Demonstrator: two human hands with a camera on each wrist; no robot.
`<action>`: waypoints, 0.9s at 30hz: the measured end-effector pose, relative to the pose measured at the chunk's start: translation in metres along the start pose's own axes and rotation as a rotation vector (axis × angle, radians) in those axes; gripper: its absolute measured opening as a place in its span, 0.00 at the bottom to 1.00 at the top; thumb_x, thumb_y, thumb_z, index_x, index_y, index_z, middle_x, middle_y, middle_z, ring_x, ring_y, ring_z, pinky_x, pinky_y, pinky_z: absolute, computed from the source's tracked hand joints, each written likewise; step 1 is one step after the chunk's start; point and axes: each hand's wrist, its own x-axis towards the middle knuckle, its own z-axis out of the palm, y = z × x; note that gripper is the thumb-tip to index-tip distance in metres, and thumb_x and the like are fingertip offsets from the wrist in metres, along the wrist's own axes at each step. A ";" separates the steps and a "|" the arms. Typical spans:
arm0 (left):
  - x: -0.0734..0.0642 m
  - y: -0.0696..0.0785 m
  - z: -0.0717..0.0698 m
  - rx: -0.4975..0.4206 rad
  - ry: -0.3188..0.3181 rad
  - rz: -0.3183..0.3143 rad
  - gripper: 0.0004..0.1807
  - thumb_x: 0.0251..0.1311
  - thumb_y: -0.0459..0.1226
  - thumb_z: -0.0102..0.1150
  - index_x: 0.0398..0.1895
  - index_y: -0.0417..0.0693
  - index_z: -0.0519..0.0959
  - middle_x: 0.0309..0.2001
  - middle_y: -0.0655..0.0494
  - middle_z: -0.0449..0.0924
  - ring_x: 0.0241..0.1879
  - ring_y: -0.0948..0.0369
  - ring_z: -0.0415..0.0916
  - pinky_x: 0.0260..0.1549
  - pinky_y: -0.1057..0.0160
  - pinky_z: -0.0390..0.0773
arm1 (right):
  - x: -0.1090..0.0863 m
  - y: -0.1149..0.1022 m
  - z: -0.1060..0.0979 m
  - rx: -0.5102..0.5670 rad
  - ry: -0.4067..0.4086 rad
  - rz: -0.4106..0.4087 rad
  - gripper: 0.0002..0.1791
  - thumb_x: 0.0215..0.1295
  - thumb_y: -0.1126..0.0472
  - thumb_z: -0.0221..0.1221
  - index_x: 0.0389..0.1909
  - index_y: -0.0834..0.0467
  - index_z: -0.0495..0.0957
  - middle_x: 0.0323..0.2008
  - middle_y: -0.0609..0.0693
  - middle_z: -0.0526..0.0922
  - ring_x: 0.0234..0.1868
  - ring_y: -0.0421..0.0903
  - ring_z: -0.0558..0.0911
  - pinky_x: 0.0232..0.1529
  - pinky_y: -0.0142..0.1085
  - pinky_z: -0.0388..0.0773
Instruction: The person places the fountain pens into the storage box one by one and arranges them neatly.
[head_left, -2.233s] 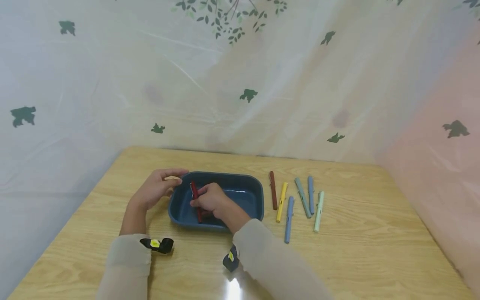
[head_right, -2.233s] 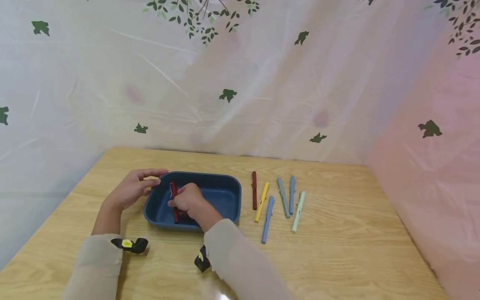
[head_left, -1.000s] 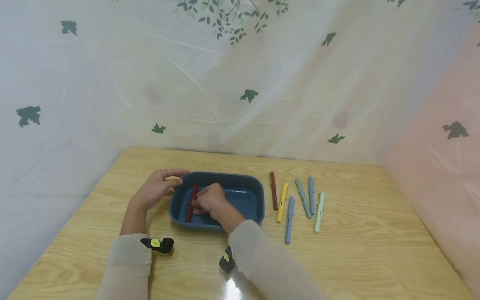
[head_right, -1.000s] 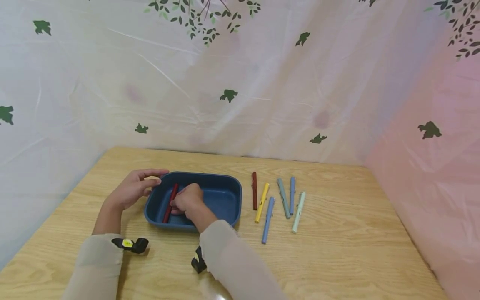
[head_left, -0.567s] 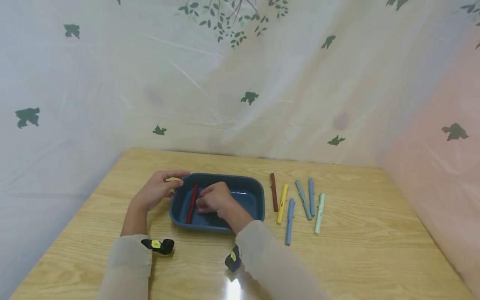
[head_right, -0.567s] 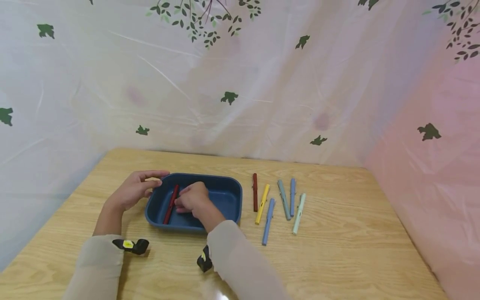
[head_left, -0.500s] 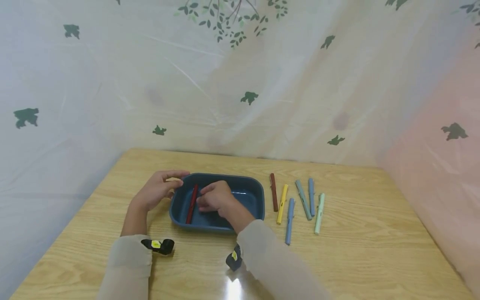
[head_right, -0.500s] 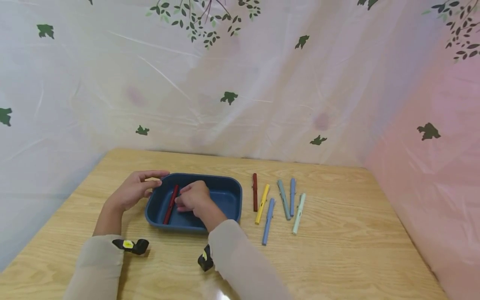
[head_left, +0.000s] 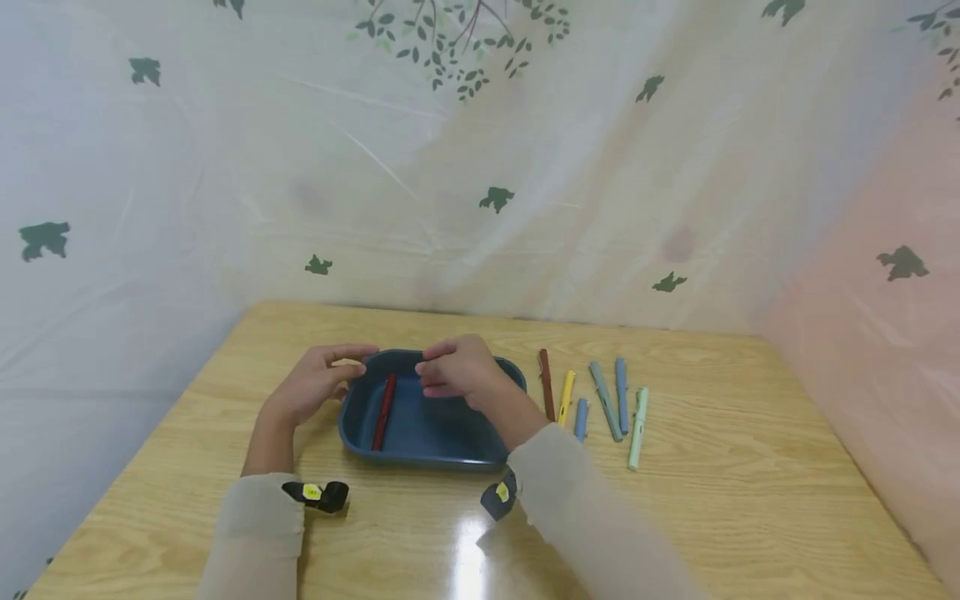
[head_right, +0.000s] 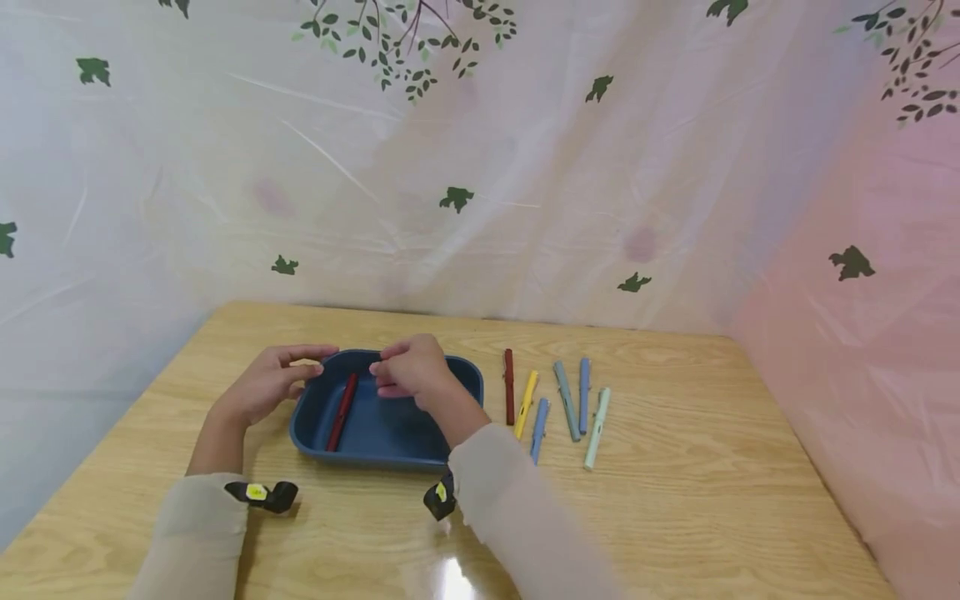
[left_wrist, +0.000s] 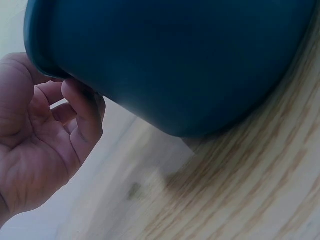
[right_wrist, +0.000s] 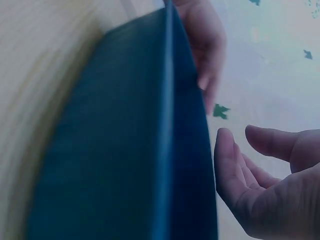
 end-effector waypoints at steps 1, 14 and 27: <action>0.000 0.000 0.000 0.002 0.002 0.001 0.23 0.73 0.36 0.55 0.68 0.40 0.75 0.63 0.39 0.76 0.41 0.59 0.78 0.36 0.57 0.81 | -0.001 -0.002 -0.004 0.001 0.002 -0.004 0.20 0.66 0.73 0.64 0.58 0.71 0.78 0.49 0.66 0.86 0.47 0.58 0.87 0.38 0.40 0.86; 0.001 -0.003 0.001 0.005 0.004 -0.009 0.22 0.73 0.35 0.56 0.68 0.41 0.76 0.65 0.41 0.74 0.40 0.59 0.75 0.33 0.59 0.80 | -0.012 -0.016 -0.056 -0.018 0.091 -0.038 0.19 0.67 0.71 0.63 0.58 0.68 0.77 0.51 0.65 0.85 0.43 0.54 0.86 0.41 0.40 0.85; 0.000 -0.001 0.001 0.009 0.006 -0.009 0.22 0.73 0.34 0.55 0.68 0.40 0.76 0.64 0.41 0.74 0.39 0.59 0.75 0.32 0.60 0.79 | -0.029 -0.017 -0.122 -0.151 0.159 -0.069 0.21 0.70 0.68 0.62 0.62 0.68 0.75 0.52 0.63 0.83 0.50 0.57 0.85 0.46 0.41 0.84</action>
